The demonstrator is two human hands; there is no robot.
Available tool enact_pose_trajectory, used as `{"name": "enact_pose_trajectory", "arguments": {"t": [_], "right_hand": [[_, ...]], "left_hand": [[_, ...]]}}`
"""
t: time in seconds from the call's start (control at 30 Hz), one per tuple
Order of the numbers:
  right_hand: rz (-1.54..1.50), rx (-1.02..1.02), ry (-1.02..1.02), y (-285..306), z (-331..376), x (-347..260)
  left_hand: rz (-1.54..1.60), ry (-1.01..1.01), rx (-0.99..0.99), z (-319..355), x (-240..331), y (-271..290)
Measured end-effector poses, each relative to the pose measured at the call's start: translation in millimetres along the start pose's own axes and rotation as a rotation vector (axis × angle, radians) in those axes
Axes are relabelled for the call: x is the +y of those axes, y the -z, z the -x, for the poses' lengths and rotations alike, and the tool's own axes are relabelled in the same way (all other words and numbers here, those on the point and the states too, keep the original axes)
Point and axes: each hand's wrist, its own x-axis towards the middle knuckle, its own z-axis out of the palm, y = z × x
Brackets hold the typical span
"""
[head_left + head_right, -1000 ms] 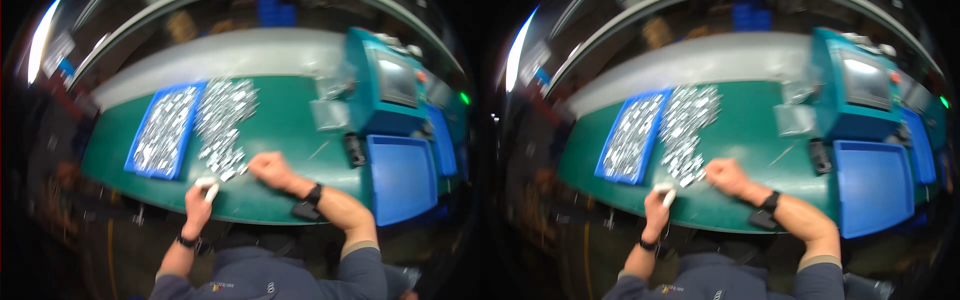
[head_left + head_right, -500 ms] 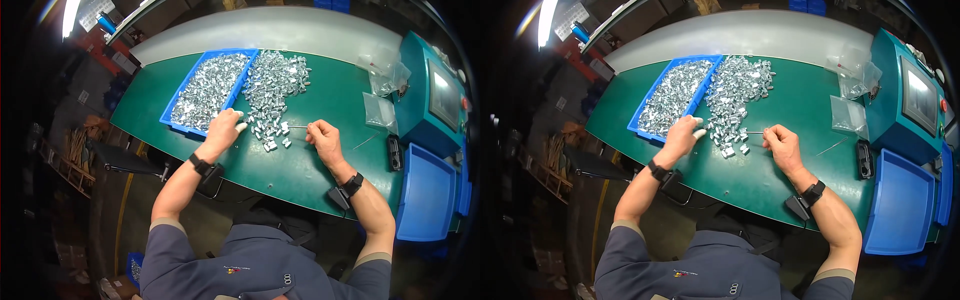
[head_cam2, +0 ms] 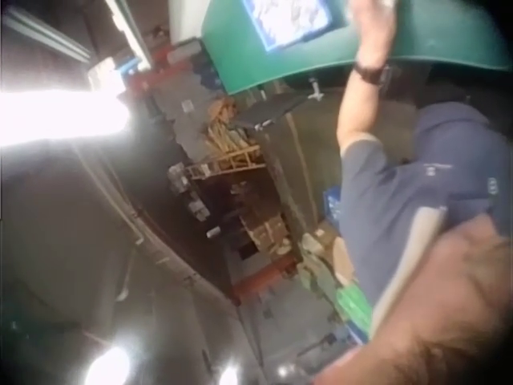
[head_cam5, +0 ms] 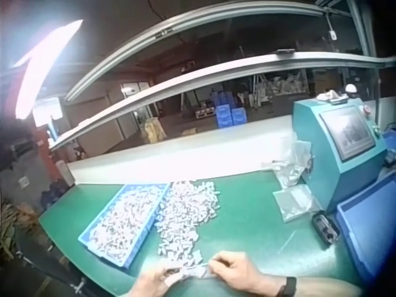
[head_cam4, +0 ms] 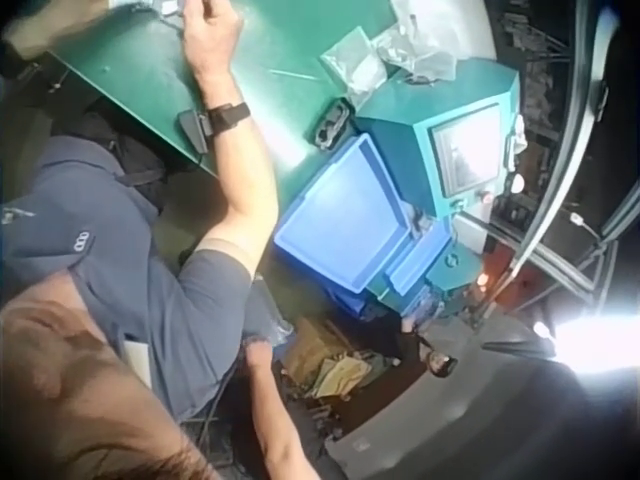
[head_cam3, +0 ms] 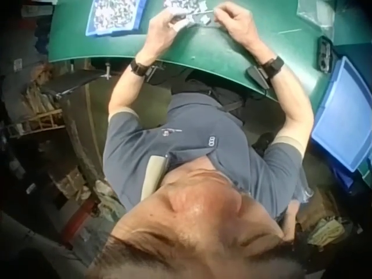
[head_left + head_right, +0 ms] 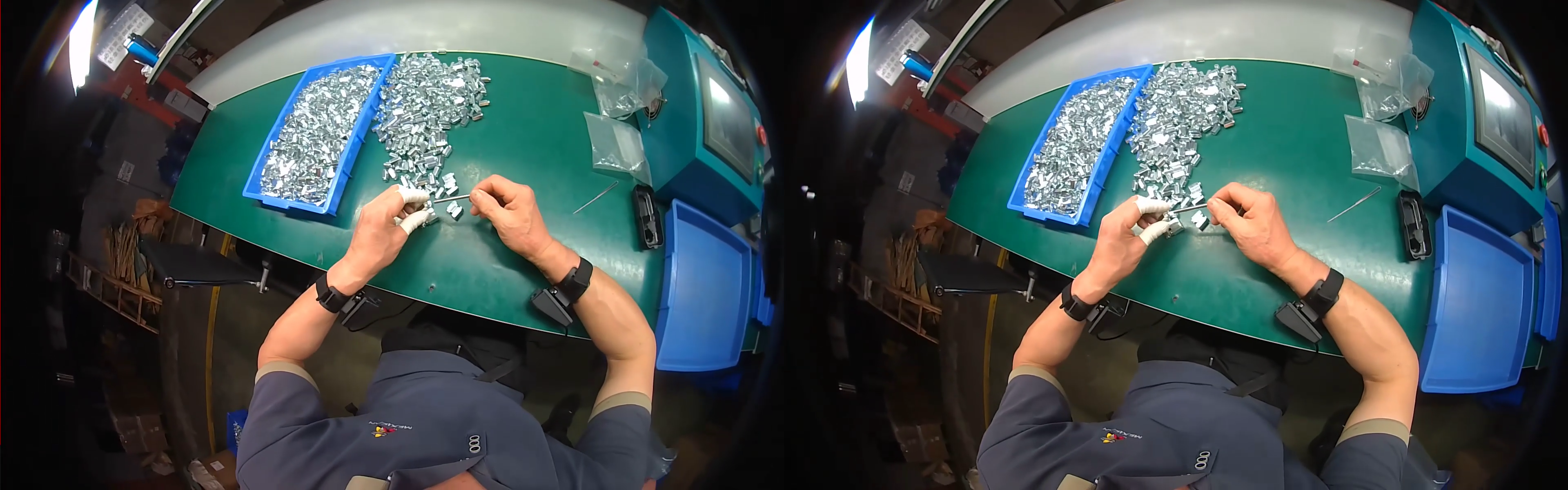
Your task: The person picks up a metal rod and a metal clip by hand, slides the clip onto the rod, and then removes the clip to place it back on the table. This process is repeated multiple times with different clips and the same rod.
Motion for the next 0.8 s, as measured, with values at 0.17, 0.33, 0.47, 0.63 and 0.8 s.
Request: {"name": "enact_pose_trajectory", "arguments": {"t": [0.17, 0.33, 0.47, 0.63, 0.8], "right_hand": [[0.038, -0.017, 0.021, -4, 1, -2], [0.089, 0.04, 0.047, 0, 2, -5], [0.107, 0.044, 0.035, 2, 3, -7], [0.068, 0.02, 0.01, -1, 3, -7], [0.055, -0.034, 0.042, 0, 0, -2]], "left_hand": [[-0.039, -0.117, -0.025, -6, -1, -8], [-0.048, -0.093, -0.04, -11, 1, -11], [-0.03, -0.069, -0.046, -10, -4, -12], [-0.052, -0.107, -0.052, -12, 4, -12], [-0.122, -0.176, -0.062, -11, 1, -16]]}}
